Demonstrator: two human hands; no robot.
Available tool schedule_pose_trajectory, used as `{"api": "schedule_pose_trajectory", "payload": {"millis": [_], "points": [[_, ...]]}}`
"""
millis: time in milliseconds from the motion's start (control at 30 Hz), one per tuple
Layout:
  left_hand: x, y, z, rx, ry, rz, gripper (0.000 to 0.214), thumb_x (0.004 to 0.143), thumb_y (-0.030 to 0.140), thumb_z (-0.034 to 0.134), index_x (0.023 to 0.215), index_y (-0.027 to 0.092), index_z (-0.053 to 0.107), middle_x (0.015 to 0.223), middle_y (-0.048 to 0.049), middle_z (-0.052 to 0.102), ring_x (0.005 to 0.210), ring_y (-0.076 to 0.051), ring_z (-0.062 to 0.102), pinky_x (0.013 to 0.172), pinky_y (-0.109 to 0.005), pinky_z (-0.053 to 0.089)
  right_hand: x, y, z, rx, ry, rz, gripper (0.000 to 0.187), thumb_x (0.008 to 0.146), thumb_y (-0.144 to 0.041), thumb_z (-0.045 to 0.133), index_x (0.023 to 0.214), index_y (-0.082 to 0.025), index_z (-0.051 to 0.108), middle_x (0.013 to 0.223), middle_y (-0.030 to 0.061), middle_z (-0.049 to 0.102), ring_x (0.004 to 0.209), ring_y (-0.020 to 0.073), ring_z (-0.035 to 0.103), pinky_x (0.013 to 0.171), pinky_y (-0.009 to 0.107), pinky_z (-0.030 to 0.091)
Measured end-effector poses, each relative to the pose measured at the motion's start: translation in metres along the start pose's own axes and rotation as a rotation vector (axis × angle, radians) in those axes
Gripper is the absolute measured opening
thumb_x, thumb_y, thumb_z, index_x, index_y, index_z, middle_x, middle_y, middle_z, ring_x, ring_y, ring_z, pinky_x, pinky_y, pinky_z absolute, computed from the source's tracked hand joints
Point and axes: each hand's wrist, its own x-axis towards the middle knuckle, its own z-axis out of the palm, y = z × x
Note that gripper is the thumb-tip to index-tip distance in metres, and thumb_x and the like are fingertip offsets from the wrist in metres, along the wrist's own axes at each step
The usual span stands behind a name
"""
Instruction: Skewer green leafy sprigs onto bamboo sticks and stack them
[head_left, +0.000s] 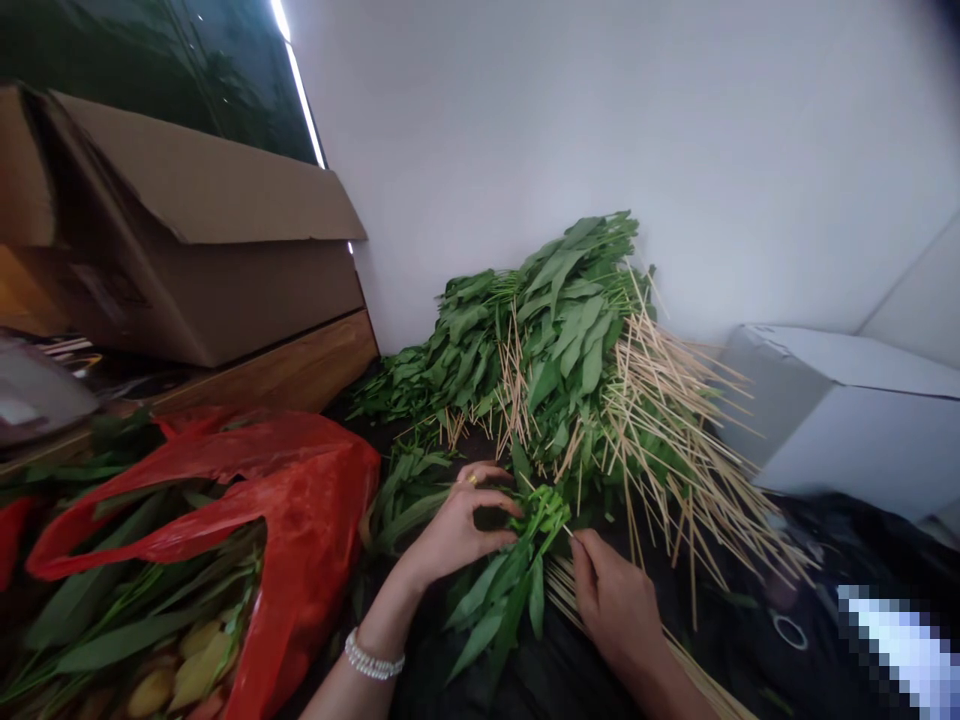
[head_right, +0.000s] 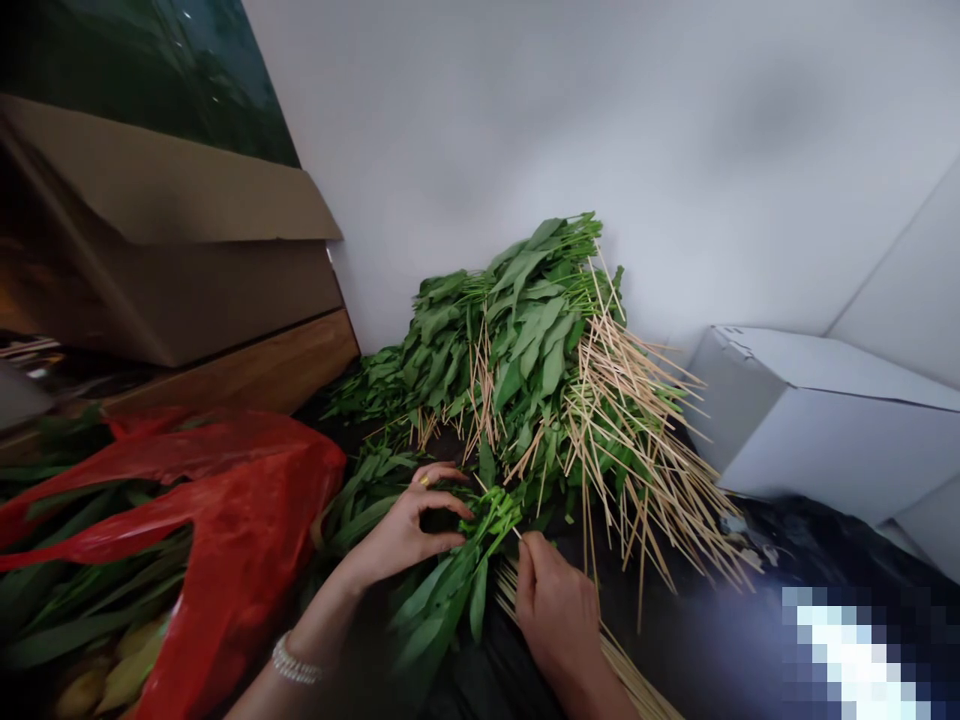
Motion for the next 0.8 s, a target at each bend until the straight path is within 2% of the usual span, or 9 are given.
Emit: {"api": "schedule_pose_trajectory", "payload": {"millis": [100,200,300,400,500,667,733,800], "points": [[0.001,-0.003,0.004,-0.059,0.003,-0.022,0.015,0.065,0.025,0.077,0.079,0.025,0.073,0.113,-0.0065,0.058,0.120,-0.026,0.039,0.103,-0.040,0.028,0.000,0.000,0.000,0.009,0.002,-0.013,0.028,0.095,-0.032,0.030,0.086,-0.022,0.054,0.069,0.0002,0.063,0.065,0.0160,0.063,0.059,0.024,0.035],[0.002,-0.009,0.003,-0.246,0.063,-0.060,0.011,0.068,0.026,0.074,0.078,0.022,0.073,0.111,-0.0081,0.060,0.115,-0.025,0.046,0.101,-0.039,0.030,-0.001,0.000,0.001,0.007,0.010,-0.020,0.028,0.095,-0.032,0.030,0.085,-0.022,0.054,0.068,-0.0002,0.062,0.063,0.0157,0.062,0.058,0.024,0.035],[0.003,-0.017,-0.001,-0.580,0.229,-0.152,0.013,0.072,0.027,0.072,0.082,0.020,0.072,0.110,-0.0087,0.062,0.109,-0.023,0.053,0.095,-0.036,0.037,-0.001,0.000,0.001,-0.001,0.020,-0.023,0.028,0.095,-0.031,0.030,0.084,-0.022,0.054,0.067,-0.0004,0.062,0.062,0.0153,0.062,0.057,0.024,0.035],[0.003,-0.023,-0.007,-0.940,0.436,-0.276,0.016,0.072,0.030,0.072,0.085,0.021,0.069,0.099,-0.0059,0.067,0.098,-0.020,0.059,0.089,-0.033,0.043,-0.001,0.001,0.001,0.000,0.033,-0.036,0.027,0.094,-0.030,0.032,0.084,-0.021,0.055,0.066,-0.0003,0.062,0.062,0.0149,0.062,0.057,0.023,0.035],[0.005,-0.025,-0.011,-1.180,0.521,-0.385,0.025,0.068,0.030,0.075,0.090,0.021,0.067,0.088,-0.0031,0.070,0.089,-0.017,0.063,0.083,-0.031,0.046,-0.001,0.001,0.001,0.001,0.038,-0.047,0.028,0.094,-0.030,0.032,0.084,-0.021,0.056,0.065,0.0004,0.062,0.062,0.0145,0.063,0.057,0.023,0.036],[0.006,-0.025,-0.013,-1.203,0.562,-0.427,0.046,0.069,0.028,0.075,0.112,0.023,0.061,0.089,-0.0023,0.069,0.083,-0.014,0.063,0.073,-0.024,0.049,-0.001,0.001,0.001,0.018,0.035,-0.054,0.029,0.095,-0.031,0.032,0.083,-0.020,0.057,0.064,0.0003,0.061,0.061,0.0139,0.062,0.057,0.022,0.036],[0.006,-0.029,-0.014,-1.217,0.606,-0.436,0.045,0.070,0.028,0.074,0.113,0.024,0.061,0.089,-0.0015,0.068,0.080,-0.012,0.063,0.070,-0.022,0.049,-0.001,0.001,0.001,0.018,0.041,-0.060,0.029,0.095,-0.031,0.033,0.083,-0.021,0.056,0.063,0.0002,0.061,0.060,0.0138,0.062,0.057,0.022,0.036],[0.006,-0.034,-0.017,-1.246,0.687,-0.462,0.039,0.068,0.028,0.075,0.105,0.024,0.064,0.086,-0.0004,0.068,0.076,-0.011,0.063,0.067,-0.020,0.050,-0.001,0.001,0.001,0.024,0.034,-0.064,0.028,0.095,-0.031,0.033,0.083,-0.021,0.056,0.063,0.0000,0.061,0.059,0.0138,0.062,0.056,0.023,0.036]]}}
